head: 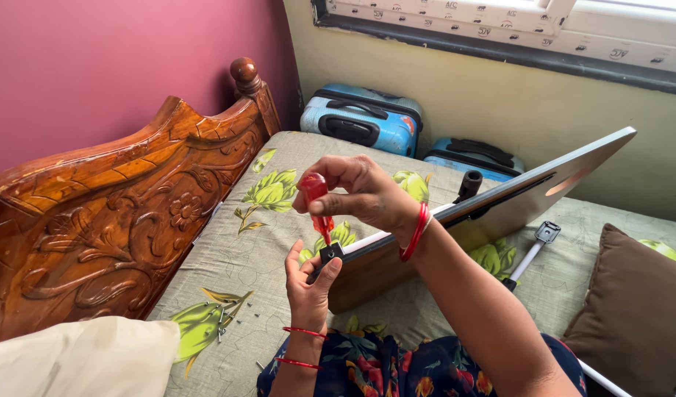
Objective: The person assembles a wooden lap desk by attaching metal legs to the underside using a red screwdriver. They insert screws into the leg brackets and tighten them, working on one corner at a time.
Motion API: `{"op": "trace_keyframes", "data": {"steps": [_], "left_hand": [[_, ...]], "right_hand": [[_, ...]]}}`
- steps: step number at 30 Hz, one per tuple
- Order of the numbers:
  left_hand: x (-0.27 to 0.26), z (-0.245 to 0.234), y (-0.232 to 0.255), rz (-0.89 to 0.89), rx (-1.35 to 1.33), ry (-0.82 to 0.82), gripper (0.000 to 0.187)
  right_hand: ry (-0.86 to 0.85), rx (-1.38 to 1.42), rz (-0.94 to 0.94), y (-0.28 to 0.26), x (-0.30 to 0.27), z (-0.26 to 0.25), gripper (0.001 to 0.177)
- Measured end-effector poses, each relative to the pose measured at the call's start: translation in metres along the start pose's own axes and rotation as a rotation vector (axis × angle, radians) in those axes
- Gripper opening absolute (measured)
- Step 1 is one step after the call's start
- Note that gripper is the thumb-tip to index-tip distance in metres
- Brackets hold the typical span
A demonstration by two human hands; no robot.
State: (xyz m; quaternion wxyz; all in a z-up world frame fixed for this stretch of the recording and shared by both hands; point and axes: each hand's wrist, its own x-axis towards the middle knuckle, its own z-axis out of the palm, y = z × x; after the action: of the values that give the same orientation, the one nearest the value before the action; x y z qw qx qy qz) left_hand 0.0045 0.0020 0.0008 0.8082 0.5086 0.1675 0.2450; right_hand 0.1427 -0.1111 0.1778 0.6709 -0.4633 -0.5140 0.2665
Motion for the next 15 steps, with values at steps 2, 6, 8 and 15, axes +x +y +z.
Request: {"op": "trace_keyframes", "data": {"steps": [2, 6, 8, 15], "left_hand": [[0.0, 0.0, 0.0, -0.002, 0.003, 0.003, 0.101], [-0.002, -0.001, 0.001, 0.005, 0.016, 0.005, 0.1], [-0.006, -0.002, 0.001, -0.005, 0.023, 0.003, 0.101], [-0.013, -0.002, 0.002, -0.022, 0.064, 0.014, 0.109]], "right_hand": [[0.088, -0.069, -0.009, 0.005, 0.002, 0.004, 0.028], [0.286, -0.403, -0.156, 0.013, 0.009, 0.014, 0.03], [0.43, -0.595, -0.238, 0.018, 0.012, 0.023, 0.036], [0.696, -0.858, -0.305, 0.026, 0.02, 0.049, 0.045]]}}
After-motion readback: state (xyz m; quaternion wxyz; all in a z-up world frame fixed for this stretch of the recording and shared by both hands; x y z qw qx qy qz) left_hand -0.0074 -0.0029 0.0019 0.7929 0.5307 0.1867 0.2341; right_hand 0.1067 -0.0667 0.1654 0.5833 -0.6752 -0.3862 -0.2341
